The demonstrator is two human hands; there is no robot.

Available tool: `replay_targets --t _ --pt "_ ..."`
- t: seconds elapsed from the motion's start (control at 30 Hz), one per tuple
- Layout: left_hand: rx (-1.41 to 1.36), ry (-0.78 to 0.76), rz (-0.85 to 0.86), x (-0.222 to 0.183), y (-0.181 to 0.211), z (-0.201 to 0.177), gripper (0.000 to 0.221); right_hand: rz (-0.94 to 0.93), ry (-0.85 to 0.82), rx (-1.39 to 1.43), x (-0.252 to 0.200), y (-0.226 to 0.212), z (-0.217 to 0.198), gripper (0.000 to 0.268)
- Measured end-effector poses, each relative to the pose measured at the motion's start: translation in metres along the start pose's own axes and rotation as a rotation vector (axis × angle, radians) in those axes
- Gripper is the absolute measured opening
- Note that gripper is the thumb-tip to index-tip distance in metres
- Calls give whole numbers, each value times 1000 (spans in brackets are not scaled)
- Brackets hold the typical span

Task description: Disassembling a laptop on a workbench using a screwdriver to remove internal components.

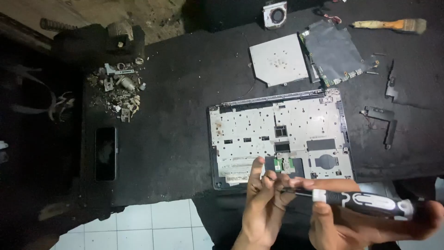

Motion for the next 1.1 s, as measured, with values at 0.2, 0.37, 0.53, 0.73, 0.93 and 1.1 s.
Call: replay_targets --t 0.2,0.37,0.53,0.73,0.93,1.1 --pt "87 30 4 -9 4 3 55 -358 -40 -1269 -14 49 -27 74" --pt "108 18 20 -12 3 4 58 -448 52 -1432 -14 36 -34 61" --pt "81 -65 18 -12 3 11 57 -78 -347 -357 25 -3 -6 32" --pt "171 -75 73 -10 6 20 44 -63 -367 -437 21 5 -10 35" --pt "229 -70 90 -7 11 24 35 91 -562 203 34 38 -15 25" --pt "243 -93 192 3 22 31 33 -287 -510 -245 39 38 7 39"
Point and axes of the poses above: each hand's wrist, its own x-axis towards the middle knuckle, its own z-axis out of the palm, y = z × x, the point moved 3 cm from there along x, towards the middle knuckle, and after that the axes turned 5 degrees about -x, right-handed, at the moved point
